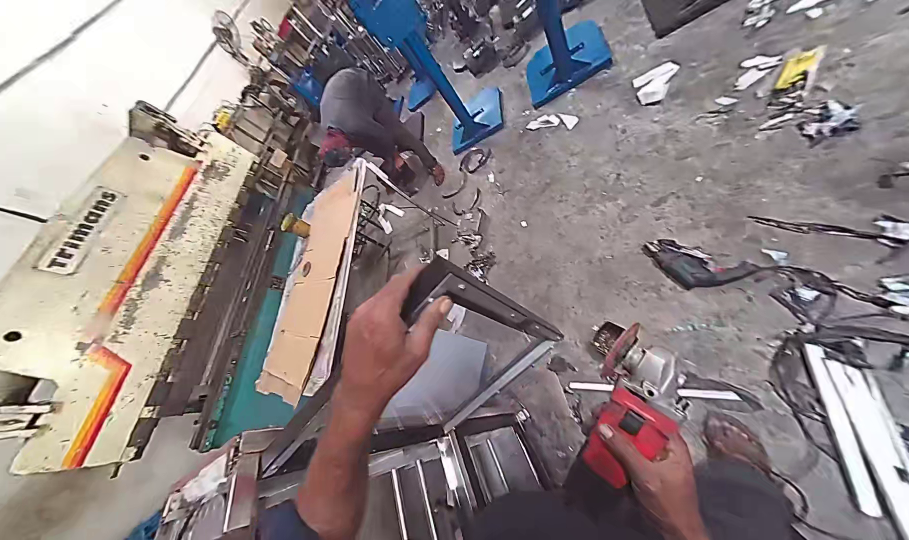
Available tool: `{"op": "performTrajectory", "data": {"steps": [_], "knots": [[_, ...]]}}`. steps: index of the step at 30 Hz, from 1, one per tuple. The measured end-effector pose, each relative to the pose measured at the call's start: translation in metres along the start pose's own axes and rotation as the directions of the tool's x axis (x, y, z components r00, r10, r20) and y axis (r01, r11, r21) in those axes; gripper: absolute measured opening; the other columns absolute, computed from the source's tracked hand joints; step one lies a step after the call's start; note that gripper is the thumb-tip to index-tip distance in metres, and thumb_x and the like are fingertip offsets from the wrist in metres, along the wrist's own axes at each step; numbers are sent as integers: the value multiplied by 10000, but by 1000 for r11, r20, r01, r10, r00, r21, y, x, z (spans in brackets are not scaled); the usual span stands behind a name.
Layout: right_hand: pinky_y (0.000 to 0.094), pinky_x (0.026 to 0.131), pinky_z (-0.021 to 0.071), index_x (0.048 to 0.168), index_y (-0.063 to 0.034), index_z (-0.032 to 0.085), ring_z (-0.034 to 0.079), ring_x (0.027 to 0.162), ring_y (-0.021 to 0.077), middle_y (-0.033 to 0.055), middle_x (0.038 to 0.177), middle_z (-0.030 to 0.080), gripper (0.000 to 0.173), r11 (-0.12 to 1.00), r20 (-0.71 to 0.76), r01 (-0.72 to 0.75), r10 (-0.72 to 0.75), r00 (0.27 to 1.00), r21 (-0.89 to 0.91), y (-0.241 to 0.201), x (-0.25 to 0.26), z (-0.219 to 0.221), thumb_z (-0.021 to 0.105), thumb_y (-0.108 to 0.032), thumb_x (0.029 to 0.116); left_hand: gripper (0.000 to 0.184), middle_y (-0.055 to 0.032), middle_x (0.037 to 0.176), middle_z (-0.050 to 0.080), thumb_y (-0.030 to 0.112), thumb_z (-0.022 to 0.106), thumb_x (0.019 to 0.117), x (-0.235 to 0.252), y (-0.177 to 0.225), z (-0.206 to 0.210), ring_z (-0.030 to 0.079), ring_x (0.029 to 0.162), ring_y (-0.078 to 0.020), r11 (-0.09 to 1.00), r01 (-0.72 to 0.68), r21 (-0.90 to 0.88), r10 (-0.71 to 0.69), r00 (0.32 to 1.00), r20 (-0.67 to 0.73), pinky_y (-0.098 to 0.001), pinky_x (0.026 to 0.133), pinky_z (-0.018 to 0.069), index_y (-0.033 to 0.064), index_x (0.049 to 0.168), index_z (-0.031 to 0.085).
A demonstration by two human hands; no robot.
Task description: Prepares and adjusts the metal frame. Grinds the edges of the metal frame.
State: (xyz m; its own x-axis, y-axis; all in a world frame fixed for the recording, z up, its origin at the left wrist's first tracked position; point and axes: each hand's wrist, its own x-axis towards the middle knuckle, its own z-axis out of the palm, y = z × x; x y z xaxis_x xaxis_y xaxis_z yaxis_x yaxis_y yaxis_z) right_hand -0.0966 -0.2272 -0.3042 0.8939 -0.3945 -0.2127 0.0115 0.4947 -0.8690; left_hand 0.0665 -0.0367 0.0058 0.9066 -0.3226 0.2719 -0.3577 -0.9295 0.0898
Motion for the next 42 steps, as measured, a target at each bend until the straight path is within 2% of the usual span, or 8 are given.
{"op": "performTrajectory", "data": {"steps": [8,13,17,21,24,27,34,42], "knots": [[359,792,654,1229,-56,559,765,855,197,54,988,773,541,993,202,-59,38,979,99,-33,12,-11,835,-152,774,390,71,803,732,585,641,904,6,21,21,681,663,-98,981,88,174,-31,951,-309,-406,537,541,255,1068,768],[370,784,652,1167,-58,645,763,834,213,75,972,774,529,996,369,-15,45,928,-84,-65,42,-34,876,-290,752,452,70,710,687,702,602,869,15,26,24,648,598,-126,964,195,181,-124,931,-342,-424,487,482,283,950,750],[403,760,660,1204,-50,622,761,819,242,100,970,765,646,984,455,29,55,889,-174,-95,67,-40,903,-375,722,579,28,652,621,666,348,1022,16,25,18,603,573,-172,974,224,36,-199,922,-331,-461,492,455,240,896,719],[404,757,656,1179,-68,648,755,811,239,101,955,763,606,973,583,82,61,810,-216,-137,90,-27,902,-388,731,561,22,765,706,580,291,1071,1,9,8,663,649,-178,954,300,-9,-284,893,-349,-480,538,496,261,1069,752],[374,752,655,1156,-79,661,756,803,210,84,942,767,567,960,648,84,115,753,-268,-175,99,-9,895,-381,737,491,8,628,628,594,449,1027,-12,6,15,609,544,-198,922,374,95,-313,868,-385,-446,468,437,222,880,734],[387,745,651,1179,-73,646,754,802,232,110,947,762,554,966,714,52,150,684,-253,-205,106,9,888,-344,761,543,-23,530,497,526,459,1037,-11,12,20,541,480,-225,918,369,146,-283,867,-411,-424,430,363,160,647,555],[350,778,648,1187,-128,658,753,846,171,48,971,769,508,924,792,135,224,568,-359,-255,127,34,872,-360,789,537,-47,525,488,469,476,1036,-5,10,22,539,484,-247,930,355,98,-285,862,-419,-428,448,365,135,616,505],[401,746,634,1223,-87,678,738,808,231,132,959,750,411,930,892,-171,362,271,-325,-267,157,51,785,-287,881,498,-37,529,514,415,484,1032,-3,10,21,536,482,-228,938,337,82,-271,859,-434,-408,460,352,134,624,542]]}}
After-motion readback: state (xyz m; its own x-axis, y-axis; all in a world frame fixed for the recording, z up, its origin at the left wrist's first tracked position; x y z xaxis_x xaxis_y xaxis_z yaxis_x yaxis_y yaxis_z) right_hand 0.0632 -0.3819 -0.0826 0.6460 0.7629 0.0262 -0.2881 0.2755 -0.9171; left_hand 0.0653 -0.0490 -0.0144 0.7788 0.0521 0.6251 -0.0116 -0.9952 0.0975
